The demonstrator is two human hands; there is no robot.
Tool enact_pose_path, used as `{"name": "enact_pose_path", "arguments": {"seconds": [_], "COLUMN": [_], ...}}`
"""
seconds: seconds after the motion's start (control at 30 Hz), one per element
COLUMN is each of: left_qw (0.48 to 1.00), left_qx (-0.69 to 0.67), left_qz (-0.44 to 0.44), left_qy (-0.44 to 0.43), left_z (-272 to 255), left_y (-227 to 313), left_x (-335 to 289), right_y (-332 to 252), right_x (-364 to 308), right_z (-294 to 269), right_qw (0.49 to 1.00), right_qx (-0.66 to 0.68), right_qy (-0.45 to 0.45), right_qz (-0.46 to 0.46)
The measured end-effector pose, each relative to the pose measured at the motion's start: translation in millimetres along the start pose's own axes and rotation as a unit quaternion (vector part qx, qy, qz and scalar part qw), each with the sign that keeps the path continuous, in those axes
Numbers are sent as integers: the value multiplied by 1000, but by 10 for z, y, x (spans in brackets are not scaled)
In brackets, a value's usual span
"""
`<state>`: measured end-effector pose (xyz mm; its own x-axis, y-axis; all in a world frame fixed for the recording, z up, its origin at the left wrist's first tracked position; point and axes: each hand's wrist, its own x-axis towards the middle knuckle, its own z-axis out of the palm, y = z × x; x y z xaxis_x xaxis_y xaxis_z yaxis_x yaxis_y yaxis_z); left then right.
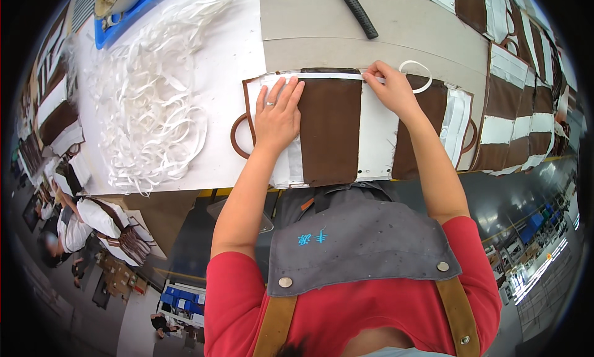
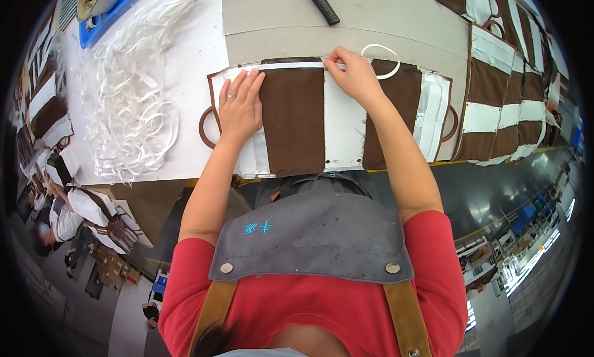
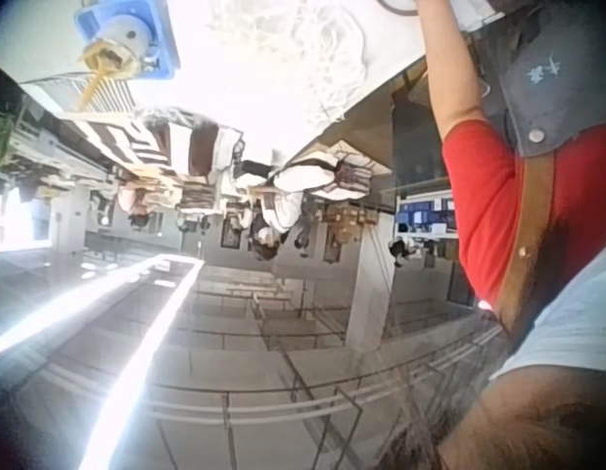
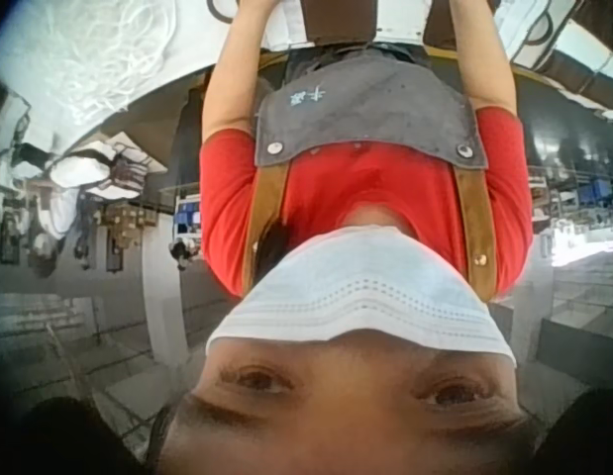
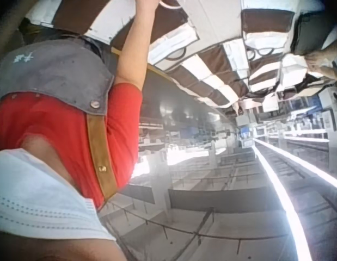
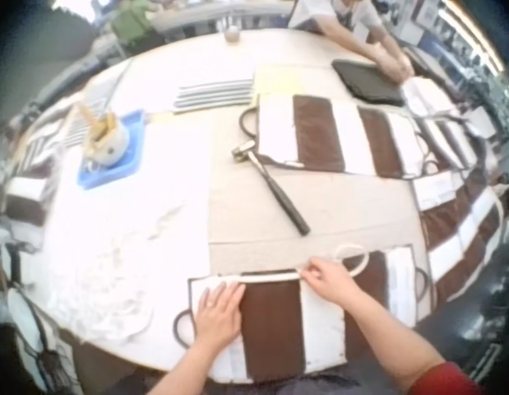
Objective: The person assembles a brown and white striped tote bag by hand. They align the bag's edges, insert a white elastic strap into the top hem, and use a hammer to secure the strap in place. The person then flips the bag over to inspect the finished side.
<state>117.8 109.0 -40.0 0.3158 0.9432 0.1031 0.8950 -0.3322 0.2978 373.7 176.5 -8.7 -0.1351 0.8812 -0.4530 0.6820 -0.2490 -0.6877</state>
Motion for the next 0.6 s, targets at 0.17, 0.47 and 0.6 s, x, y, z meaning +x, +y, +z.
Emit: {"name": "enact_pose_path", "arguments": {"seconds": [0.17,0.47,0.6], "left_qw": [1000,1000,999], "left_qx": [9,0,-23], "left_qz": [-8,-29,-29], "left_qy": [2,3,13], "left_z": [2,8,19], "left_y": [31,128,90], "left_x": [15,71,50], "right_y": [-32,47,-4], "right_x": [-10,8,1], "right_z": [-4,-20,-100], "right_qw": [1000,997,993], "right_qx": [6,68,96], "right_qy": [1,-21,-58], "right_qz": [19,18,23]}}
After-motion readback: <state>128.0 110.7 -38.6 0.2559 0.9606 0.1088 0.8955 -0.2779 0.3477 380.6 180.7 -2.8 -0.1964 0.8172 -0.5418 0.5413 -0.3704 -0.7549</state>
